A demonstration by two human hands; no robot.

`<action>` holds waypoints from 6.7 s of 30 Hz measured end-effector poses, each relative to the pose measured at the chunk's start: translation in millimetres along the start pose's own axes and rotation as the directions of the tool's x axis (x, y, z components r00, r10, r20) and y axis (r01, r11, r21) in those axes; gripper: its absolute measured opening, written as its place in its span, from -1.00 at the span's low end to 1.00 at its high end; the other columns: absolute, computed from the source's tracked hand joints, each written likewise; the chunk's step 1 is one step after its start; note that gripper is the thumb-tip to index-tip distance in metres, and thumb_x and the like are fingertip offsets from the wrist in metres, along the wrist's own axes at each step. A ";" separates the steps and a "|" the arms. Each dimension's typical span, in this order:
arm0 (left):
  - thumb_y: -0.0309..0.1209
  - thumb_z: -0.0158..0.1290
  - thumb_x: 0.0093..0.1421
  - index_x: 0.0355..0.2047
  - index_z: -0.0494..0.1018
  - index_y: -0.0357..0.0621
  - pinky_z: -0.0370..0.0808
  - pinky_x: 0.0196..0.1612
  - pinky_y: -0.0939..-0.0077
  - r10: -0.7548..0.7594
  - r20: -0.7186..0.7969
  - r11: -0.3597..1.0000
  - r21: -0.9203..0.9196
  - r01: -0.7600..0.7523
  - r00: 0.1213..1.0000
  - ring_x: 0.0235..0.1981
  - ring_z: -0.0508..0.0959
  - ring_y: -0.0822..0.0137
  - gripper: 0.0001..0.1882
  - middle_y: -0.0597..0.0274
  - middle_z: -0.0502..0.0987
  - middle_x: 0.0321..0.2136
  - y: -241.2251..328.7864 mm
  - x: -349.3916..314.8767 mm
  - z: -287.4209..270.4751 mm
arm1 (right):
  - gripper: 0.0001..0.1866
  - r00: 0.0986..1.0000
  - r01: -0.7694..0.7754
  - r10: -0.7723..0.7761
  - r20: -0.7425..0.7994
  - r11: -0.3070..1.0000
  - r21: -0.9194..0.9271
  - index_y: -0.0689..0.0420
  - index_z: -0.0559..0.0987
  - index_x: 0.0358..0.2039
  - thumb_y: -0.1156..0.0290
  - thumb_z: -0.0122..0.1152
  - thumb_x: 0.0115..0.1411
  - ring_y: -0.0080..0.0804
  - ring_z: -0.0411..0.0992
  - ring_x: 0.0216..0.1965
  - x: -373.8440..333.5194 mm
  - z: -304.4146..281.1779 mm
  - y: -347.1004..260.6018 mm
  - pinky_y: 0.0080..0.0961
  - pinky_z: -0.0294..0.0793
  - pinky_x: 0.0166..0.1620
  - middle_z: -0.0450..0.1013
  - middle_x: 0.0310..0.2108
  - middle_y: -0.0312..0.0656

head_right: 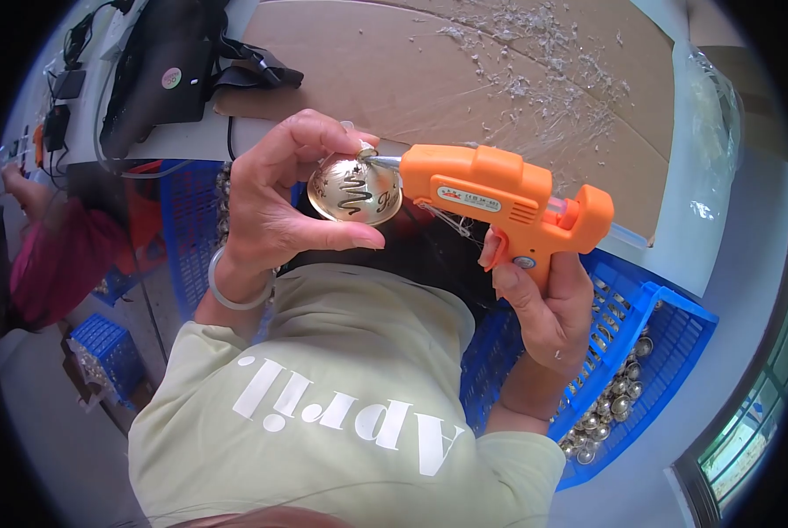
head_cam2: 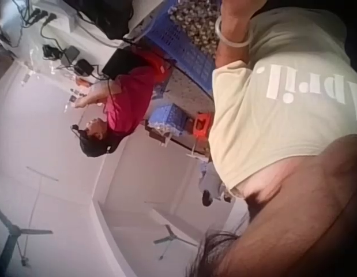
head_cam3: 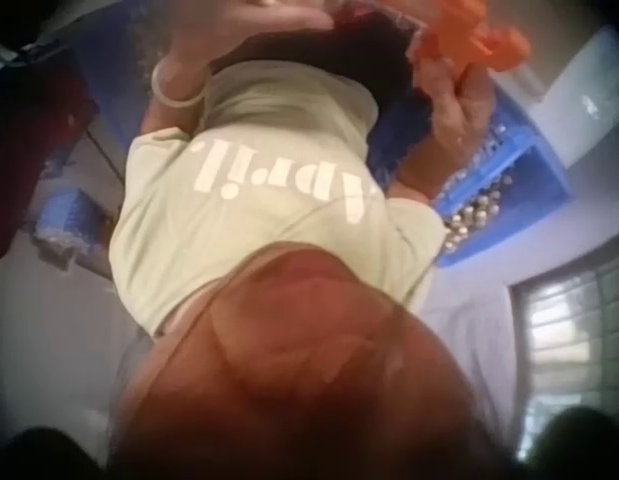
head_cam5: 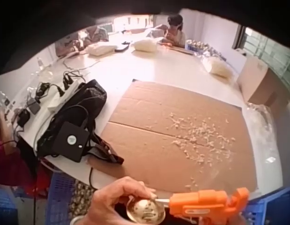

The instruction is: Applying hot glue to gold-colored Christmas ornaments and attaching white ribbons.

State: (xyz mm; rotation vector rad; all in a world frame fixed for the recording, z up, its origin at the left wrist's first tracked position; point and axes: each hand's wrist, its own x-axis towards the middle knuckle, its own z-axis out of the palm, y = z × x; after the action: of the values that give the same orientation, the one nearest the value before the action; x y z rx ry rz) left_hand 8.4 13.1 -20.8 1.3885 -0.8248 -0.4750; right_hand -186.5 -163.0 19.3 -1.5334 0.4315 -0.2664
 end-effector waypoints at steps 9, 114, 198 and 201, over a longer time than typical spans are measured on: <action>-0.35 0.50 -0.29 -0.24 0.46 -0.23 0.55 -0.28 0.70 0.014 0.019 1.000 -0.007 -0.013 1.000 -0.28 0.56 0.49 -0.40 0.25 0.51 -0.27 -2.9 -1.6 1.3 | -0.57 1.000 -0.004 0.004 -0.003 1.000 0.002 0.32 0.33 0.08 0.53 0.13 0.20 -0.46 0.39 -0.27 0.0 0.4 -10.3 -0.65 0.39 -0.27 0.44 -0.25 -0.12; -0.54 0.47 -0.28 -0.16 0.41 -0.26 0.53 -0.11 0.58 -0.095 -0.034 0.994 -0.058 0.093 0.995 -0.15 0.55 0.39 -0.37 0.09 0.49 -0.15 2.3 -10.4 -1.0 | -0.77 0.995 0.080 -0.079 0.066 0.997 -0.018 0.35 0.49 -0.10 0.57 0.06 0.25 -0.32 0.55 -0.27 59.6 -4.8 -32.5 -0.49 0.59 -0.17 0.52 -0.25 0.03; -0.30 0.50 -0.34 -0.24 0.46 -0.16 0.49 -0.45 0.65 0.156 -0.146 0.986 0.090 -0.144 0.977 -0.35 0.51 0.38 -0.37 0.20 0.54 -0.31 -9.1 -13.3 16.0 | -0.62 0.808 0.436 -0.535 0.246 0.262 -0.861 -0.04 0.64 -0.11 0.55 0.23 0.01 -0.38 0.19 -0.24 29.1 71.3 -12.3 -0.55 0.19 -0.17 0.23 -0.34 -0.34; -0.29 0.50 -0.34 -0.24 0.46 -0.16 0.48 -0.45 0.65 0.174 -0.156 0.984 0.071 -0.165 0.972 -0.35 0.51 0.38 -0.37 0.20 0.54 -0.31 -9.7 -13.0 17.6 | -0.62 0.808 0.437 -0.536 0.243 0.270 -0.858 -0.04 0.64 -0.12 0.55 0.23 0.01 -0.38 0.19 -0.24 29.1 70.6 -12.8 -0.54 0.19 -0.18 0.23 -0.34 -0.34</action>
State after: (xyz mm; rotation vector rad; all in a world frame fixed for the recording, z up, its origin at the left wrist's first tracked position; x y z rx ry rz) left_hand -11.5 9.3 -33.7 1.3762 -0.8205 -0.2048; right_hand -128.7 -112.1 27.9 -2.7612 0.1122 -0.6862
